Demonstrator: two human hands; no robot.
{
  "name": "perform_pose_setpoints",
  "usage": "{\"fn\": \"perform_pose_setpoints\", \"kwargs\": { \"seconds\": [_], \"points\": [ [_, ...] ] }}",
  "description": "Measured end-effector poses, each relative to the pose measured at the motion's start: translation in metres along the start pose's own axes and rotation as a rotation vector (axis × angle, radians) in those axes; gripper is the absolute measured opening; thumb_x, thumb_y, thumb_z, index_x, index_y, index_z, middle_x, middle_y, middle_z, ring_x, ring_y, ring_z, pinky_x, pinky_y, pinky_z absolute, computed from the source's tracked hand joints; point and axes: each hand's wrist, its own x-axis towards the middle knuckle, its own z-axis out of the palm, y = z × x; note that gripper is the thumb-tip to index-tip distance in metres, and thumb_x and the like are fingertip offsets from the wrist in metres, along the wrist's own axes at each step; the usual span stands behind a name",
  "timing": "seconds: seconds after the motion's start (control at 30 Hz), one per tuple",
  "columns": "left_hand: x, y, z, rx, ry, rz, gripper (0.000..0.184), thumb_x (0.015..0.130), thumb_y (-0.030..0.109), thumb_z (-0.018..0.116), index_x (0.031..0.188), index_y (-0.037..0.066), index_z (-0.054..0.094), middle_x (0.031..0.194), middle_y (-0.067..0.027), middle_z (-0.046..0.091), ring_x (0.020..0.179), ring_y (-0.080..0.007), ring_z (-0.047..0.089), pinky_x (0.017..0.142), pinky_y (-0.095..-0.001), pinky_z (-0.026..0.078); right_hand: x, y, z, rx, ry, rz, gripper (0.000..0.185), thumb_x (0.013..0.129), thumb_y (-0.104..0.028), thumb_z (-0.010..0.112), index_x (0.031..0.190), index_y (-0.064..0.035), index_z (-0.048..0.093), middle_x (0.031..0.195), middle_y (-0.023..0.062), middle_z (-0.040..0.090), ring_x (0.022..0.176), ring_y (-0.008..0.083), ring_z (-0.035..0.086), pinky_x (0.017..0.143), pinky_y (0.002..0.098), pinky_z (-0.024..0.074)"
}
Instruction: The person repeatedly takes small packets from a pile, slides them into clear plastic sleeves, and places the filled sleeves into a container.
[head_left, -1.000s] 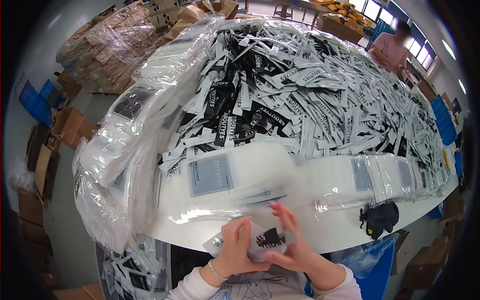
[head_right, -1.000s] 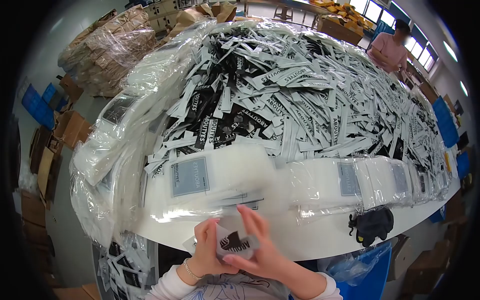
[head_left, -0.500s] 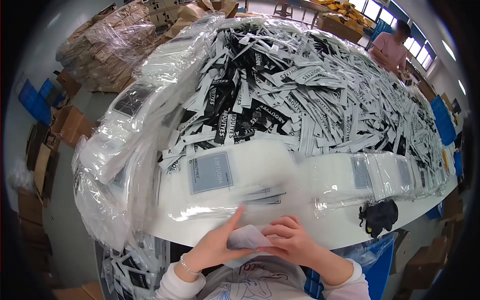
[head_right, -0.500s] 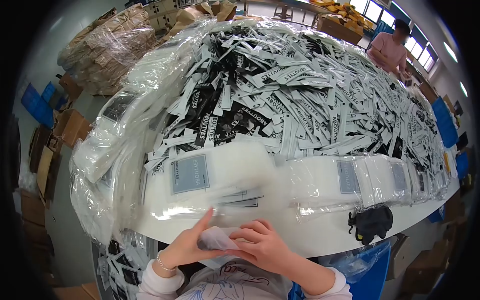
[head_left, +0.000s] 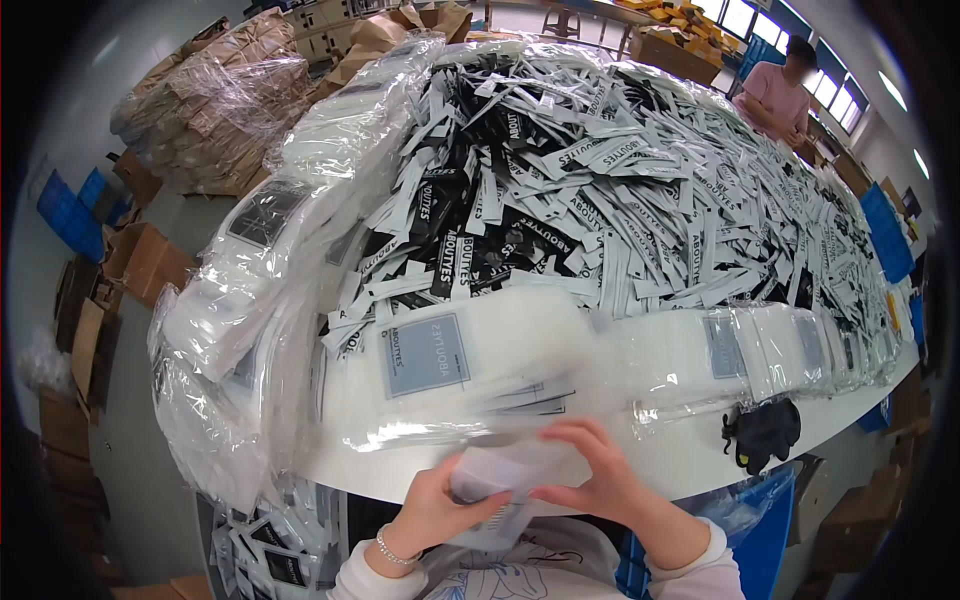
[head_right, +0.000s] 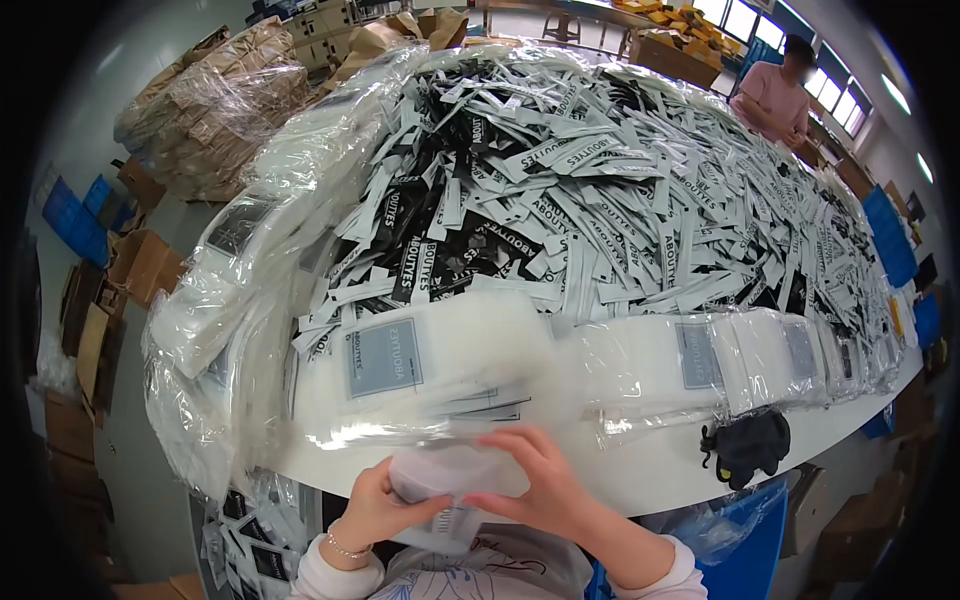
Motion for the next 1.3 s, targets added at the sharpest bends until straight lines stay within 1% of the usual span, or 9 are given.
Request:
{"fn": "perform_pose_setpoints", "kwargs": {
  "seconds": [0.63,0.7,0.77,0.83,0.97,1.0,1.03,1.07,1.3],
  "points": [
    [-0.057,0.003,-0.078,0.33,-0.034,0.39,0.019,0.075,0.003,0.059,0.093,-0.002,0.064,0.069,-0.0077,0.062,0.054,-0.017,0.054,0.05,-0.0258,0.042,0.027,0.029,0.021,-0.195,-0.435,-0.392,0.021,0.085,-0.025,0.053,0.099,-0.0112,0.061,0.078,0.004,0.062,0.071,0.0209,0.06,0.064,0.0324,0.0488],
    [-0.103,0.026,-0.099,0.432,0.035,-0.289,0.019,0.073,0.017,0.063,0.084,0.003,0.068,0.067,-0.009,0.062,0.072,-0.0209,0.053,0.077,-0.0369,0.039,0.077,0.054,-0.003,-0.466,-0.327,-0.353,0.026,0.083,-0.014,0.05,0.107,-0.0098,0.056,0.094,0.007,0.061,0.083,0.0222,0.06,0.071,0.0326,0.0487],
    [-0.143,0.002,-0.142,0.878,-0.202,-1.125,0.043,0.085,0.02,0.056,0.124,0.003,0.047,0.128,-0.0187,0.043,0.121,-0.0279,0.04,0.095,-0.0319,0.033,0.127,0.078,-0.025,-0.545,-0.094,-0.238,0.026,0.081,-0.007,0.047,0.106,-0.007,0.058,0.092,0.0116,0.061,0.085,0.0261,0.06,0.073,0.0343,0.0483],
    [-0.207,-0.059,-0.161,1.447,0.366,-0.798,0.015,0.073,0.022,0.061,0.081,0.014,0.07,0.07,-0.006,0.064,0.081,-0.0236,0.055,0.092,-0.0495,0.03,0.165,0.094,-0.031,-0.502,-0.148,-0.01,0.021,0.082,-0.008,0.047,0.098,-0.0044,0.061,0.09,0.0141,0.062,0.087,0.0287,0.06,0.075,0.0361,0.0477],
    [-0.261,-0.207,-0.186,1.997,0.575,-0.414,0.023,0.079,0.028,0.05,0.091,0.018,0.067,0.103,0.0004,0.061,0.105,-0.0269,0.048,0.097,-0.0609,0.017,0.2,0.118,-0.009,-0.731,-0.421,0.08,0.019,0.083,-0.013,0.049,0.092,-0.0026,0.062,0.089,0.0171,0.062,0.086,0.0326,0.058,0.075,0.0385,0.0465],
    [-0.251,-0.203,-0.157,2.043,0.609,-0.372,0.018,0.078,0.018,0.052,0.087,0.012,0.067,0.092,-0.0039,0.064,0.094,-0.0238,0.055,0.087,-0.0501,0.037,0.206,0.127,-0.009,-0.73,-0.469,0.051,0.019,0.083,-0.015,0.051,0.093,-0.003,0.062,0.089,0.0175,0.061,0.085,0.034,0.058,0.074,0.0391,0.0462],
    [-0.254,-0.195,-0.141,1.766,0.402,-0.707,0.038,0.088,0.025,0.051,0.117,0.002,0.053,0.114,-0.0218,0.054,0.107,-0.0293,0.052,0.085,-0.0344,0.042,0.212,0.13,-0.009,-0.733,-0.513,0.023,0.02,0.083,-0.017,0.053,0.094,-0.0034,0.062,0.089,0.0178,0.061,0.083,0.0354,0.057,0.073,0.0396,0.0459],
    [-0.253,-0.197,-0.14,2.004,0.517,-0.282,0.034,0.089,0.026,0.049,0.111,0.002,0.057,0.096,-0.0219,0.061,0.086,-0.0291,0.061,0.069,-0.0369,0.048,0.217,0.127,-0.007,-0.692,-0.402,0.0,0.018,0.082,-0.015,0.053,0.094,-0.0036,0.061,0.086,0.0171,0.06,0.081,0.035,0.057,0.072,0.04,0.0459],
    [-0.131,-0.092,-0.086,0.891,0.682,-0.144,0.012,0.073,0.007,0.057,0.081,0.006,0.066,0.076,-0.0071,0.063,0.072,-0.0211,0.06,0.064,-0.0354,0.046,0.231,0.076,0.04,-0.539,-0.443,-0.355,0.026,0.075,-0.007,0.054,0.1,-0.0075,0.058,0.094,0.0124,0.055,0.092,0.0288,0.055,0.075,0.0389,0.046]
  ]
}}
